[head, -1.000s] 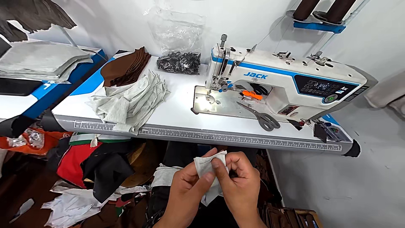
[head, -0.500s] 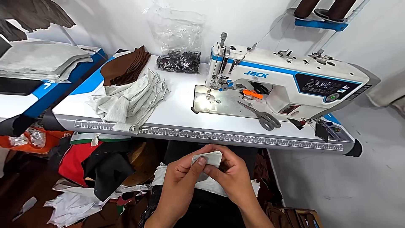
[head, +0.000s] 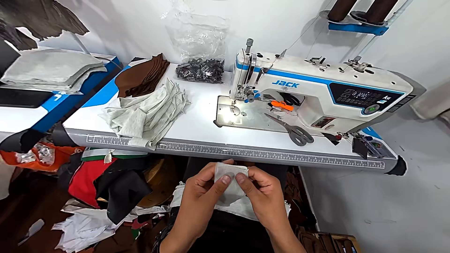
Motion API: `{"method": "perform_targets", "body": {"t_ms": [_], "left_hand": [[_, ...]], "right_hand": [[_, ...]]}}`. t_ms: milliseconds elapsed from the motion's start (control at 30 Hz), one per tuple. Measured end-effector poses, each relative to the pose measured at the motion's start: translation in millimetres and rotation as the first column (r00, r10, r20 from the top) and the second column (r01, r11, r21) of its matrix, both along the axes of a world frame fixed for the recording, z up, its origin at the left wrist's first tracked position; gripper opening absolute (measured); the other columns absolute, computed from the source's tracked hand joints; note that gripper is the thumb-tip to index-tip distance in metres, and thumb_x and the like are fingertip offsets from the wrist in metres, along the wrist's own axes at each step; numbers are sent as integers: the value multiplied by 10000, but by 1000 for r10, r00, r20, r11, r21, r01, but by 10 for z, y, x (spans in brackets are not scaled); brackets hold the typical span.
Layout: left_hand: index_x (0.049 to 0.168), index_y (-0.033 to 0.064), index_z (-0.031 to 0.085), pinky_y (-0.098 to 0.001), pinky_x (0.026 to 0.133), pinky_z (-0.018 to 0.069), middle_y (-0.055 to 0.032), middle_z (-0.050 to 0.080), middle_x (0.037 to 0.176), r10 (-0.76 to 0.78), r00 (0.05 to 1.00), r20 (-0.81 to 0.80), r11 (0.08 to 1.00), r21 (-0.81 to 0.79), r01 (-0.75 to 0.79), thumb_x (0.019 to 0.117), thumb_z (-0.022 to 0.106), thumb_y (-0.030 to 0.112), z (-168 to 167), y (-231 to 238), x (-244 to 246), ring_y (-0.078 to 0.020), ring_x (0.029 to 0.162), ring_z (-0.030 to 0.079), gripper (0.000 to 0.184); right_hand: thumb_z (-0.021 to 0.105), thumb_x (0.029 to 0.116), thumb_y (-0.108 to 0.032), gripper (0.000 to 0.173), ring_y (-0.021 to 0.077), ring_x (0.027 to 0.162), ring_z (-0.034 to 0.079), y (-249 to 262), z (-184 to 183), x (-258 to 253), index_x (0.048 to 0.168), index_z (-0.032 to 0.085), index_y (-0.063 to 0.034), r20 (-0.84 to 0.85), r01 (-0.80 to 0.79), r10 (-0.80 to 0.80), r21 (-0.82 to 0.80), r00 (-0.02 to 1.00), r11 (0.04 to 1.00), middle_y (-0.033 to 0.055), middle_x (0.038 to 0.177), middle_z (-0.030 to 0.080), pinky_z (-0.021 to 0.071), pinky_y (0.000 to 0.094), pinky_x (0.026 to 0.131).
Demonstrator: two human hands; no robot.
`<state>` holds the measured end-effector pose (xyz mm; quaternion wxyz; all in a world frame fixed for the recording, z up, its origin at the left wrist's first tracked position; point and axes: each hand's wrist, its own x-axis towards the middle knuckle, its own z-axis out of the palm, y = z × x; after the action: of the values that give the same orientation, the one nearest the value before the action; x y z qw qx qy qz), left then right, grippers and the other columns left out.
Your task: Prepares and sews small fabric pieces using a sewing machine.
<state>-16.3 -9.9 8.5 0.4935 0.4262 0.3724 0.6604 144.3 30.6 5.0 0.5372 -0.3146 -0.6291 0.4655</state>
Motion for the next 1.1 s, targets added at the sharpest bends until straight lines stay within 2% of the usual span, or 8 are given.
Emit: {"method": "perform_targets", "body": {"t_ms": [67,133,300,400,567,667,833,1100], "left_hand": [[1054,25,758,-301,805,620,-126,739,966,59,997,57,997,-43,-56,940,720,113,-50,11,5,-158,857,727,150],[969,33,767,-297,765,622,-120,737,887,119,989,92,991,-64,-113,919,741,108,-82,24,10,-147,792,721,94],[934,72,796,-278,762,613,-82,734,933,240,969,-59,969,79,-235,947,728,182,-162,52,25,-147,837,706,130],[935,84,804,-246,734,613,-57,733,932,355,924,-139,925,192,-327,919,754,149,-203,77,74,-136,834,703,84],[934,103,776,-243,687,616,-23,710,906,503,840,-201,840,341,-422,887,784,124,-254,82,148,-123,784,690,52],[943,104,777,-215,673,601,-8,698,908,547,807,-224,808,396,-437,886,786,120,-267,76,166,-102,781,675,59],[978,105,789,-221,709,607,-17,711,939,509,832,-220,823,409,-394,900,783,128,-255,61,184,-108,816,685,82],[978,106,789,-216,706,604,-16,714,940,505,832,-231,824,416,-385,908,778,144,-234,34,196,-105,817,687,80]], "right_hand": [[685,987,-182,184,45,676,635,7,2,16,908,743,-27,-4,0,0,-19,1000,1000,24,779,697,540,182,626],[680,988,-179,181,46,677,629,15,-12,29,909,744,-29,2,6,-6,-30,1000,1000,25,782,694,535,183,626],[666,976,-133,124,39,616,574,18,-29,7,899,724,-56,36,88,-87,-18,996,996,4,726,646,485,168,565],[697,942,-113,69,60,625,643,1,-54,-45,983,727,-66,84,228,-237,104,968,968,4,758,695,550,189,554],[709,904,-99,82,47,706,667,-54,-70,-123,950,759,-52,150,360,-442,381,885,851,7,883,697,593,183,574],[719,890,-87,81,31,686,650,-79,-62,-152,940,759,-38,137,359,-444,406,885,840,4,845,694,578,171,582],[713,901,-75,100,37,677,662,-117,-62,-188,956,767,-11,118,307,-366,345,923,887,16,825,719,587,182,595],[697,910,-67,112,35,685,671,-140,-28,-188,962,772,-2,125,286,-344,337,931,897,19,827,725,594,180,601]]}}
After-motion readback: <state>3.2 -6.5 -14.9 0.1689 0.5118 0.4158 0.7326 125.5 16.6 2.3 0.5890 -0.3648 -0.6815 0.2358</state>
